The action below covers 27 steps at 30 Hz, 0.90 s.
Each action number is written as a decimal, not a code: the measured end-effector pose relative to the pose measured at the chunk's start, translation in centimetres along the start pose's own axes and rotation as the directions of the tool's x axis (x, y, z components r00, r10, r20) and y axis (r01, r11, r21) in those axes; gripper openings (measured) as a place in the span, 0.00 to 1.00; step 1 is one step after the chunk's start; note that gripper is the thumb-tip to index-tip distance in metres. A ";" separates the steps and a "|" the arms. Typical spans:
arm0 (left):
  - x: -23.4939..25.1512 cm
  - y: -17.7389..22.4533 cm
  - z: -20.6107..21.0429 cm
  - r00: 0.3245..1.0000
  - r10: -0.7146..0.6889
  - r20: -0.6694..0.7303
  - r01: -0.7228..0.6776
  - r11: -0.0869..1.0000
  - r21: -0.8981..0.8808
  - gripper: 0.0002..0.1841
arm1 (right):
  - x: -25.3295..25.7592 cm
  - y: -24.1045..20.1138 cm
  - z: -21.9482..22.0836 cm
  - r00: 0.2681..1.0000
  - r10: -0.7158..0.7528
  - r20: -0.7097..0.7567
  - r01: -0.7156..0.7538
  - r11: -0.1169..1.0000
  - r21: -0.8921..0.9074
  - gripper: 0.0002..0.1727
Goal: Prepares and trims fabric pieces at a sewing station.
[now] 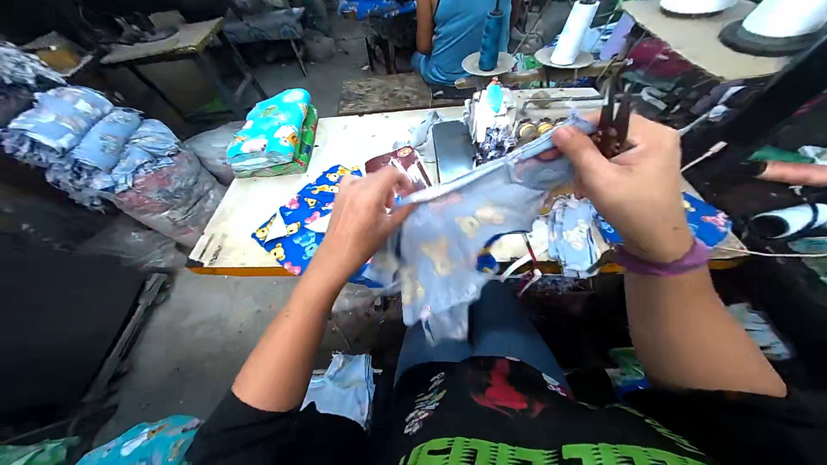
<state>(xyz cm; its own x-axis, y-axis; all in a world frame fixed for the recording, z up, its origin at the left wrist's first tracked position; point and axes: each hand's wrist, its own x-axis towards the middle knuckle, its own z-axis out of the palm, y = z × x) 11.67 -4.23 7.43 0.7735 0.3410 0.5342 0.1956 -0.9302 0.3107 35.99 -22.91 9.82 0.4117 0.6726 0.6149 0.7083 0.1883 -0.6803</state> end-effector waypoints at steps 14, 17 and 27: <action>-5.9 -7.2 12.0 0.924 -0.360 0.128 0.373 0.924 -0.087 0.14 | -5.4 7.5 6.3 0.894 0.444 0.066 -0.442 0.896 -0.043 0.14; -4.2 -8.1 8.2 0.843 -0.503 0.190 0.538 0.791 -0.291 0.13 | -4.8 7.4 3.5 0.901 0.434 0.020 -0.434 0.901 0.008 0.15; -3.8 4.9 -4.7 0.898 0.320 0.302 0.053 0.604 -0.795 0.20 | 5.5 0.1 5.1 0.941 0.339 -0.009 -0.272 0.770 0.577 0.12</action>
<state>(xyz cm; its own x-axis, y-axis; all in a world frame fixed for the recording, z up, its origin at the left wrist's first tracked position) 6.83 -9.47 10.58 0.9393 -0.0321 0.3415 -0.3206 -0.4356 0.8411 35.37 -15.51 11.13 0.6326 0.6902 0.3513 0.1024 0.3751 -0.9213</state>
